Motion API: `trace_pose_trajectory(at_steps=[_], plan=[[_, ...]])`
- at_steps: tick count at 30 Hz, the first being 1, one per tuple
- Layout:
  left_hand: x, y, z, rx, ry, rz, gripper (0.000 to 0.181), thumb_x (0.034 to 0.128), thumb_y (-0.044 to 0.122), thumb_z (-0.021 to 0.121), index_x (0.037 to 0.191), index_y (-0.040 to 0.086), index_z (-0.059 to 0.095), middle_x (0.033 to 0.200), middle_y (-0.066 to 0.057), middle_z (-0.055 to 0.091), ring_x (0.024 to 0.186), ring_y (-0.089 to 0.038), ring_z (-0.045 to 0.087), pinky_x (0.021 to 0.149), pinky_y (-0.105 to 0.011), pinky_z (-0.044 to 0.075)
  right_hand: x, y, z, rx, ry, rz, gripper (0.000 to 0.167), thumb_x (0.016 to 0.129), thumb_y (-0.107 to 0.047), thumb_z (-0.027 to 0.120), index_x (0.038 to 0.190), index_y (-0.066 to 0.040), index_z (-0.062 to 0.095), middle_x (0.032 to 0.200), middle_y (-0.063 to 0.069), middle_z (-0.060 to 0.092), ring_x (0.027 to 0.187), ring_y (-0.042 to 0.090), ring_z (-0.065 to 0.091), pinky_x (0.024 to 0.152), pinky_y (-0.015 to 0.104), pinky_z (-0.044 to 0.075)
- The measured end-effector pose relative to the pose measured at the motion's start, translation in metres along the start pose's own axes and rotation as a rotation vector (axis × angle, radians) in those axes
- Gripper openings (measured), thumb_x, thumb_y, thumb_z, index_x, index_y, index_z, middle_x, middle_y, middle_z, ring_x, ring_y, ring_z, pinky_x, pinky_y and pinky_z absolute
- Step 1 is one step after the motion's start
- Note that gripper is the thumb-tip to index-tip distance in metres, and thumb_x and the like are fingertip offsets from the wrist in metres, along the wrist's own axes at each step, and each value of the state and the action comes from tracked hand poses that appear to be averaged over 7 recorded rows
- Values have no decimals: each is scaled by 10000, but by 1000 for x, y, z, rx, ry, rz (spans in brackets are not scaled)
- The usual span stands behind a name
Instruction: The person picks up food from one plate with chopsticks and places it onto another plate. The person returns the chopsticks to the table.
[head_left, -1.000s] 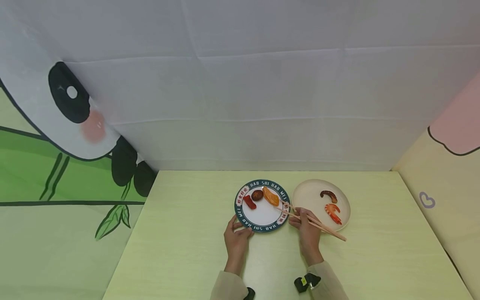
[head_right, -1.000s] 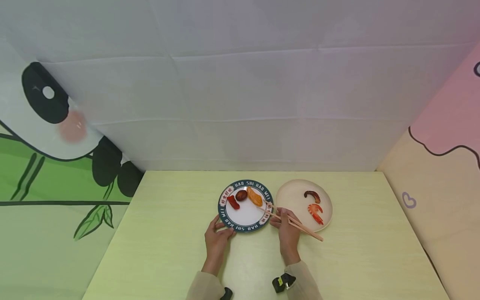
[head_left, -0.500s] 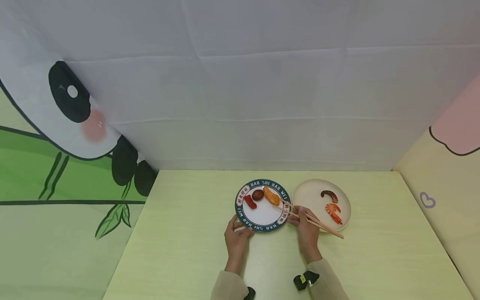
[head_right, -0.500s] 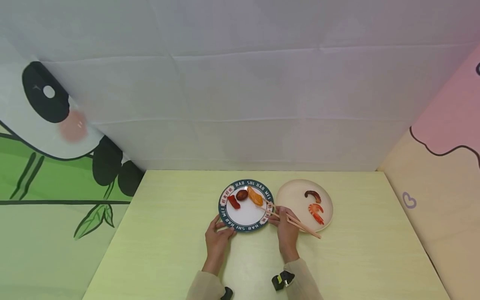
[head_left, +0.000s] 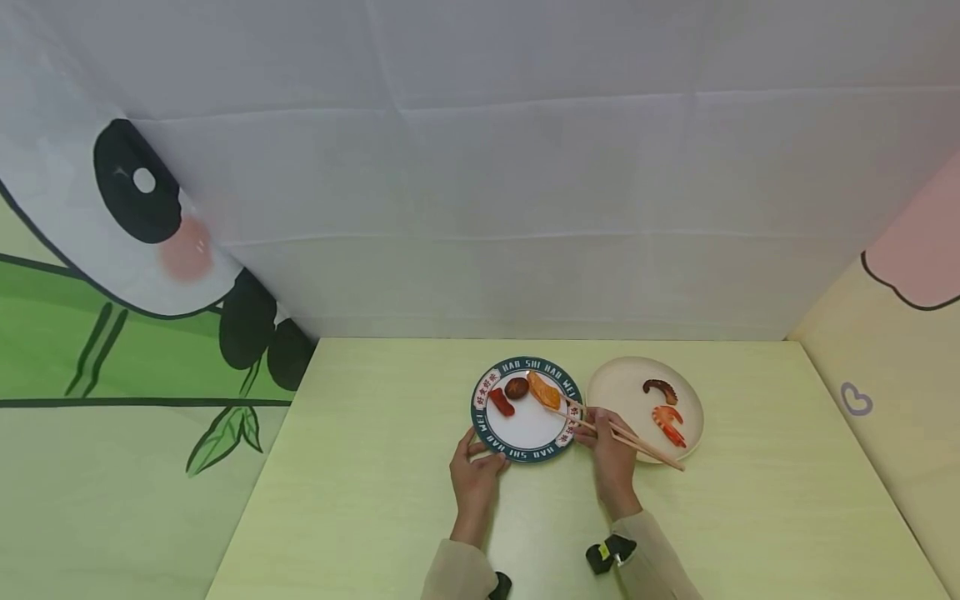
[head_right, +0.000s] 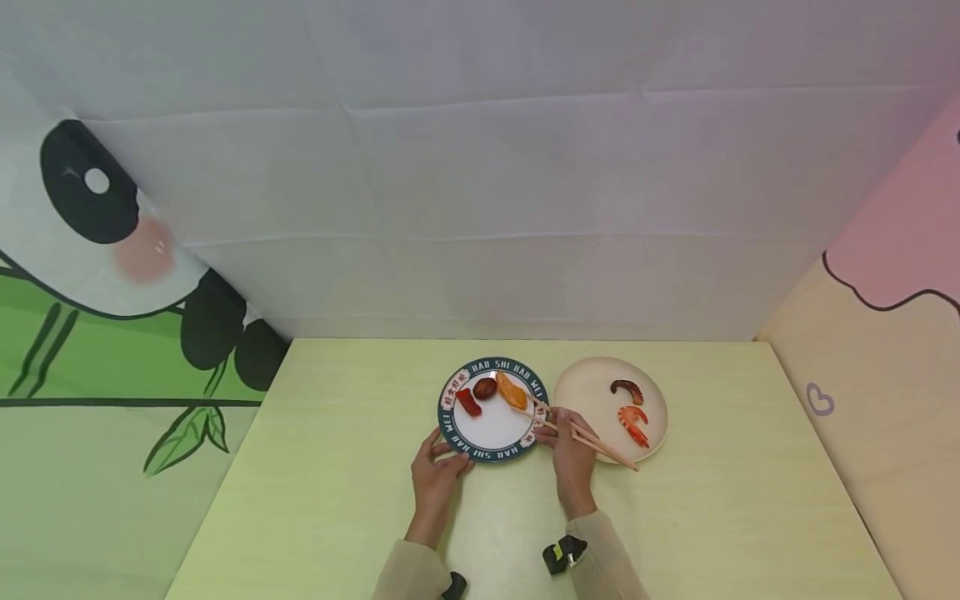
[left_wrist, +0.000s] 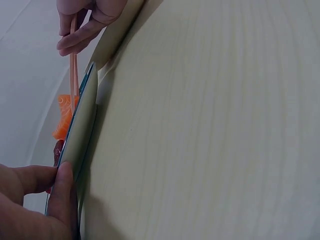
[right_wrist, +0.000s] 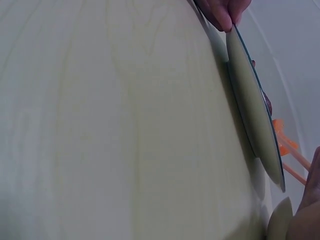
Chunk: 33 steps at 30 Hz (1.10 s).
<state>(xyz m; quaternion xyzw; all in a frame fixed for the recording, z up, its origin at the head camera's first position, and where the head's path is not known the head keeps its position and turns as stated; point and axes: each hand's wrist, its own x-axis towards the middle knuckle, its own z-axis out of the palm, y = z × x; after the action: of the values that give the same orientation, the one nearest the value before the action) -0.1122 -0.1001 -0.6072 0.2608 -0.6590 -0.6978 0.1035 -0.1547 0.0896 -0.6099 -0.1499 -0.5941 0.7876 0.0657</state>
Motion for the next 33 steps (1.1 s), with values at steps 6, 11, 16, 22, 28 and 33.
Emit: trace_pose_trajectory(at_steps=[6,11,16,22,28,33], plan=[[3,-5,0,2,-4,-6,749,808,-228,701,1509,-93,474,1098,-235,585,767,-257,707,690,-312,707,1,1,3,29,5,-18,337,1124,-83,474,1258,191,617,1100,284,690,762,90,745,739,236,691],[2,-5,-1,4,-4,-9,759,799,-226,704,1510,-83,479,1088,-212,585,757,-192,695,678,-286,700,2,4,4,40,9,-19,355,1126,-104,480,1264,195,612,1055,225,708,739,72,742,719,229,690],[3,-5,-1,5,0,-6,755,800,-239,693,1508,-88,480,1098,-225,585,768,-234,705,689,-325,709,2,5,6,28,14,-20,347,1123,-105,488,1257,186,623,1101,302,697,743,76,748,717,232,690],[2,-4,0,3,2,-12,756,802,-237,698,1510,-80,484,1100,-220,588,776,-248,711,690,-318,709,1,6,7,1,15,-15,339,1125,-101,480,1265,167,635,1138,331,675,751,64,740,732,227,689],[3,-5,-2,2,-5,-14,763,801,-229,704,1514,-76,480,1095,-208,588,771,-201,711,694,-291,704,1,6,9,-17,15,-8,343,1128,-108,472,1271,156,638,1155,338,667,768,62,742,762,226,688],[3,-4,-2,1,-7,-12,764,801,-228,700,1515,-80,475,1096,-211,587,773,-217,715,699,-292,705,0,5,11,-10,20,-19,347,1126,-117,484,1258,165,637,1138,335,667,758,65,744,752,228,689]])
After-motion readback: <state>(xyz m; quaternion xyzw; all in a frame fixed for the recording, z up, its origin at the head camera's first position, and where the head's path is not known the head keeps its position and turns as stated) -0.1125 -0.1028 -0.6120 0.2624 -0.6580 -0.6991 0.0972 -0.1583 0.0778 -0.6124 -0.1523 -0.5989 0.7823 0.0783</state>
